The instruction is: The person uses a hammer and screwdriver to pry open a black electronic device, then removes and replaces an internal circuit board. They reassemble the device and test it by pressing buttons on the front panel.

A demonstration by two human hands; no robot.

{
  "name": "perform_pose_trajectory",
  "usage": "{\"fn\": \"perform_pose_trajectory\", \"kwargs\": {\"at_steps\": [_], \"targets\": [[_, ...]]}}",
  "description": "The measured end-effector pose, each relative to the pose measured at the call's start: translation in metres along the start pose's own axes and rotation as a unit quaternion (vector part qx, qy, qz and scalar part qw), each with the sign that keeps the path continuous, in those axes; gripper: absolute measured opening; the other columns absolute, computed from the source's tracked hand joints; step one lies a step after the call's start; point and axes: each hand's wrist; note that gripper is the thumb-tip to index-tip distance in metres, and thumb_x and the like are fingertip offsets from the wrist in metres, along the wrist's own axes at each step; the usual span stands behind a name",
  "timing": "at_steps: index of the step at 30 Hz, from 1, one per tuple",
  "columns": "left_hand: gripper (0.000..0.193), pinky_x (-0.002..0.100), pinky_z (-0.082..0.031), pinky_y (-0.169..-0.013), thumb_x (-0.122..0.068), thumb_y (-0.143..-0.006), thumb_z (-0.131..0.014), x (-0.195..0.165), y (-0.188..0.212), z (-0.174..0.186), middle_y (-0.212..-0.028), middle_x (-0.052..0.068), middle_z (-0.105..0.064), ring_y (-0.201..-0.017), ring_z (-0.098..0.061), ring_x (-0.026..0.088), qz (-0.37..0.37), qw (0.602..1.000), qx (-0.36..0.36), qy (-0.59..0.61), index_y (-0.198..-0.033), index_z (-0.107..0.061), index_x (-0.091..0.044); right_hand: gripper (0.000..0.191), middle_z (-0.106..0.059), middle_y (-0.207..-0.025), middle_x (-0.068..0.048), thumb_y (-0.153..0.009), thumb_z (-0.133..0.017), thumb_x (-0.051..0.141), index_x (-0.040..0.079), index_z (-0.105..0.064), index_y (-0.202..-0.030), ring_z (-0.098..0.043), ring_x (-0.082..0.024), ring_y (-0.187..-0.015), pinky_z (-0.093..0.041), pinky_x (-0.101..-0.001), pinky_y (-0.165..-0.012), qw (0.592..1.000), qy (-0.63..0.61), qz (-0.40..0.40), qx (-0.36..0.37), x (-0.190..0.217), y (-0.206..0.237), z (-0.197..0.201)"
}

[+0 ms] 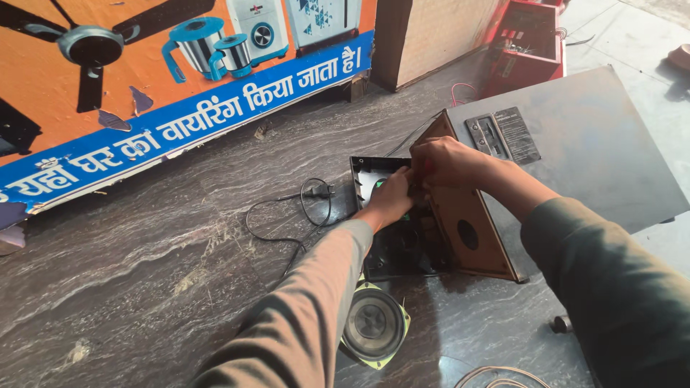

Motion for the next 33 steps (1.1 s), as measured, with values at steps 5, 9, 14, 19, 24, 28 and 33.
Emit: {"fn": "perform_pose_trajectory", "kwargs": {"at_steps": [5, 9, 14, 19, 24, 28, 33], "targets": [[0.058, 0.045, -0.055, -0.089, -0.034, -0.078, -0.082, -0.019, -0.004, 0.015, -0.11, 0.013, -0.073, -0.108, -0.07, 0.035, 0.058, 0.998, -0.017, 0.001, -0.13, -0.064, -0.016, 0.039, -0.066, -0.089, -0.02, -0.079, -0.081, 0.026, 0.0, -0.066, -0.104, -0.071, -0.039, -0.09, -0.057, -0.0474, -0.079, 0.977, 0.125, -0.161, 0.066, 0.024, -0.006, 0.003], [0.057, 0.044, -0.055, -0.088, -0.039, -0.077, -0.084, -0.022, -0.001, 0.013, -0.108, 0.012, -0.074, -0.106, -0.071, 0.033, 0.106, 0.994, -0.013, -0.028, -0.122, -0.064, -0.013, 0.018, -0.075, -0.089, -0.02, -0.086, -0.069, 0.019, 0.004, -0.075, -0.093, -0.076, -0.036, -0.089, -0.061, -0.0437, -0.079, 0.971, 0.112, -0.2, 0.072, 0.028, -0.022, 0.002], [0.067, 0.041, -0.055, -0.086, -0.033, -0.077, -0.081, 0.002, 0.003, 0.0, -0.104, 0.014, -0.074, -0.1, -0.071, 0.034, 0.075, 0.996, 0.018, 0.048, -0.134, -0.053, -0.01, 0.028, -0.076, -0.087, -0.017, -0.079, -0.076, 0.028, 0.004, -0.075, -0.093, -0.074, -0.033, -0.088, -0.059, -0.0401, -0.075, 0.97, 0.053, -0.215, 0.102, 0.026, -0.033, -0.002], [0.039, 0.039, -0.053, -0.087, -0.017, -0.088, -0.068, 0.03, 0.0, -0.013, -0.107, 0.013, -0.076, -0.1, -0.072, 0.027, -0.007, 0.993, 0.049, 0.111, -0.125, -0.064, -0.007, 0.027, -0.081, -0.084, -0.013, -0.092, -0.067, 0.034, 0.009, -0.077, -0.093, -0.079, -0.031, -0.087, -0.061, -0.0413, -0.078, 0.913, 0.212, -0.237, 0.256, 0.02, -0.037, -0.004], [0.024, 0.041, -0.053, -0.082, -0.02, -0.093, -0.067, 0.039, 0.009, -0.014, -0.098, 0.018, -0.076, -0.095, -0.074, 0.031, 0.032, 0.995, 0.068, 0.065, -0.112, -0.071, -0.007, 0.026, -0.077, -0.084, -0.016, -0.07, -0.08, 0.025, 0.004, -0.076, -0.086, -0.074, -0.032, -0.082, -0.058, -0.0417, -0.074, 0.983, 0.04, -0.159, 0.082, 0.006, -0.019, 0.0], [0.025, 0.044, -0.054, -0.081, -0.025, -0.095, -0.067, 0.038, 0.012, -0.009, -0.098, 0.021, -0.073, -0.096, -0.073, 0.037, 0.045, 0.994, 0.092, 0.029, -0.113, -0.071, -0.008, 0.025, -0.076, -0.089, -0.017, -0.099, -0.058, 0.032, 0.008, -0.067, -0.1, -0.077, -0.034, -0.075, -0.061, -0.0429, -0.072, 0.936, 0.032, -0.312, 0.163, 0.007, -0.024, -0.009], [0.022, 0.05, -0.052, -0.083, -0.02, -0.094, -0.064, 0.032, 0.017, -0.007, -0.106, 0.02, -0.072, -0.104, -0.067, 0.04, 0.078, 0.988, 0.111, -0.081, -0.112, -0.071, -0.01, 0.026, -0.078, -0.084, -0.012, -0.069, -0.078, 0.02, 0.007, -0.079, -0.091, -0.076, -0.026, -0.076, -0.061, -0.0382, -0.07, 0.978, 0.03, -0.165, 0.122, 0.02, -0.03, 0.0]]}}
Point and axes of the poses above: each hand's wrist, its own y-axis away from the middle knuckle, its own z-axis out of the back of the hand, x = y × z
